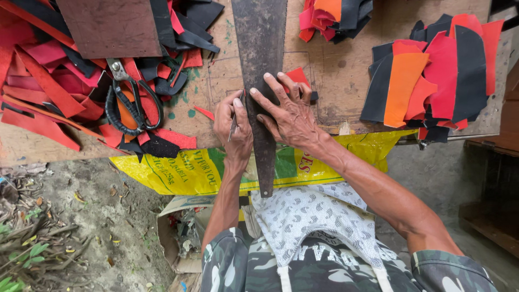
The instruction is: The person uses a hand saw to cut red and black rubber pieces on a wooden workbench. They repeatedly position each piece, saw along its edge, and place the cut piece aside.
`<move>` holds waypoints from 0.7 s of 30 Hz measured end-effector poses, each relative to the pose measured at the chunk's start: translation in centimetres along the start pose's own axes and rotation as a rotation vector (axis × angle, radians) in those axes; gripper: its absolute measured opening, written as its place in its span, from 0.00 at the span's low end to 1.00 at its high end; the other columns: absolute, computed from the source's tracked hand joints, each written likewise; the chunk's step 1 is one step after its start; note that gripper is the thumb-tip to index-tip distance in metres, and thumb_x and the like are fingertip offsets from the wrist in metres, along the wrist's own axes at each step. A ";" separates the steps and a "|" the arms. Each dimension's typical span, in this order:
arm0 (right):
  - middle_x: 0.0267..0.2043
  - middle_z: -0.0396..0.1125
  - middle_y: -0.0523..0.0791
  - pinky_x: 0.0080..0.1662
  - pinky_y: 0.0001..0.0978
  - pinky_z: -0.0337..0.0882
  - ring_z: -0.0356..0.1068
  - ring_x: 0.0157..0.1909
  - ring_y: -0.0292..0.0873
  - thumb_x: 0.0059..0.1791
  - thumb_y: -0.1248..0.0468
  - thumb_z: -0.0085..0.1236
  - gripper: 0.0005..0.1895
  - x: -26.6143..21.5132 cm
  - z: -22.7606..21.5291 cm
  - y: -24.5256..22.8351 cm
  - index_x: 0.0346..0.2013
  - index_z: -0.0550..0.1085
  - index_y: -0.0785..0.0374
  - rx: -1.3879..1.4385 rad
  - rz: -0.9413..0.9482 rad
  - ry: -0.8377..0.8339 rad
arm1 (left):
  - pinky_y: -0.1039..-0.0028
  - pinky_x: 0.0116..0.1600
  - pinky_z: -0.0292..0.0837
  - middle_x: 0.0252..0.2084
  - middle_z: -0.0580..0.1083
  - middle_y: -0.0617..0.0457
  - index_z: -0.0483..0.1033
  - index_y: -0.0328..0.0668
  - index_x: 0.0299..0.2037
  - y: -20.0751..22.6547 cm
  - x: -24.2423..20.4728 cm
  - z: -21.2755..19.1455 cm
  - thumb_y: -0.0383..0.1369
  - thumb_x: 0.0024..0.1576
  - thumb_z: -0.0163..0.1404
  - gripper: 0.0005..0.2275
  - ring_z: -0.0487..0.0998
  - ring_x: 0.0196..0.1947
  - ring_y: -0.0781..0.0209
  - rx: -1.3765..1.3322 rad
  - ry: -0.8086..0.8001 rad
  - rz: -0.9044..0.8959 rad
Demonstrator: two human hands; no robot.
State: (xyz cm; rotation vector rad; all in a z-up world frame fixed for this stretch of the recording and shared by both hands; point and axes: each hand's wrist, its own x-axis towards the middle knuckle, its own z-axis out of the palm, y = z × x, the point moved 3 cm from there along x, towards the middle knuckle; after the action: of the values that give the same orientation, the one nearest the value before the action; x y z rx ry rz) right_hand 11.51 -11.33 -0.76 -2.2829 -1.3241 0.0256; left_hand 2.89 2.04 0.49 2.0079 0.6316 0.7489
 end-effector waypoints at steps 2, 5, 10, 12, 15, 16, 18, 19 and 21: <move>0.75 0.52 0.50 0.66 0.53 0.48 0.49 0.74 0.55 0.52 0.52 0.63 0.31 -0.1 0.0 0.1 0.70 0.69 0.48 0.004 -0.008 0.016 | 0.66 0.50 0.73 0.45 0.78 0.46 0.76 0.31 0.46 0.1 0.0 0.0 0.28 0.69 0.45 0.08 0.78 0.44 0.53 0.039 -0.006 0.013; 0.75 0.51 0.51 0.65 0.54 0.48 0.49 0.73 0.55 0.52 0.51 0.62 0.31 0.0 0.0 0.1 0.69 0.69 0.49 0.016 -0.006 0.012 | 0.64 0.50 0.73 0.45 0.78 0.44 0.76 0.31 0.46 0.5 0.2 0.0 0.27 0.68 0.45 0.08 0.77 0.44 0.50 0.097 -0.015 0.033; 0.76 0.51 0.51 0.65 0.54 0.48 0.48 0.74 0.56 0.52 0.52 0.62 0.31 -0.1 0.2 0.1 0.70 0.68 0.49 -0.022 -0.008 0.000 | 0.59 0.53 0.69 0.46 0.77 0.41 0.73 0.30 0.42 0.8 0.0 0.2 0.23 0.65 0.47 0.02 0.75 0.45 0.45 0.206 -0.037 0.193; 0.76 0.51 0.52 0.65 0.54 0.48 0.48 0.74 0.56 0.52 0.52 0.62 0.31 -0.2 0.4 0.0 0.71 0.68 0.49 -0.039 -0.013 -0.003 | 0.59 0.54 0.69 0.47 0.75 0.40 0.71 0.29 0.43 0.5 -0.1 0.4 0.20 0.64 0.47 0.02 0.74 0.47 0.43 0.208 -0.066 0.219; 0.76 0.51 0.52 0.65 0.55 0.49 0.47 0.74 0.56 0.52 0.52 0.61 0.32 0.1 0.4 0.0 0.71 0.68 0.49 -0.060 -0.018 0.005 | 0.58 0.54 0.69 0.45 0.72 0.38 0.70 0.27 0.44 0.4 0.0 0.6 0.19 0.62 0.46 0.03 0.73 0.47 0.41 0.213 -0.101 0.241; 0.76 0.51 0.52 0.65 0.55 0.49 0.47 0.74 0.56 0.52 0.52 0.61 0.32 0.0 0.3 -0.1 0.71 0.67 0.49 -0.061 -0.013 -0.002 | 0.57 0.53 0.69 0.44 0.72 0.37 0.69 0.26 0.44 0.3 0.0 0.7 0.18 0.62 0.46 0.03 0.73 0.46 0.40 0.214 -0.115 0.242; 0.76 0.51 0.52 0.65 0.55 0.49 0.47 0.75 0.56 0.52 0.52 0.61 0.32 -0.2 0.5 -0.2 0.71 0.67 0.49 -0.060 -0.011 -0.009 | 0.57 0.52 0.69 0.43 0.71 0.36 0.69 0.26 0.42 0.0 -0.2 0.5 0.18 0.62 0.47 0.01 0.73 0.45 0.40 0.193 -0.137 0.199; 0.76 0.51 0.52 0.66 0.55 0.49 0.47 0.75 0.56 0.53 0.53 0.61 0.32 -0.4 0.5 -0.3 0.71 0.67 0.48 -0.058 -0.013 -0.009 | 0.56 0.51 0.69 0.43 0.71 0.36 0.69 0.26 0.41 -0.1 -0.5 0.2 0.18 0.62 0.47 0.00 0.72 0.44 0.40 0.184 -0.148 0.175; 0.76 0.50 0.52 0.66 0.55 0.49 0.47 0.75 0.56 0.53 0.53 0.62 0.32 0.0 0.5 0.0 0.71 0.67 0.48 -0.065 -0.018 -0.007 | 0.55 0.51 0.69 0.44 0.71 0.35 0.68 0.25 0.42 0.4 -1.3 -0.2 0.17 0.62 0.46 0.01 0.72 0.45 0.39 0.194 -0.153 0.212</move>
State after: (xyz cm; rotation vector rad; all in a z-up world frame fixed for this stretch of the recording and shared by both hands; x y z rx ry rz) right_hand 11.37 -11.17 -1.16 -2.3271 -1.3673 -0.0161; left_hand 1.92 1.00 0.58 2.3122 0.4200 0.6698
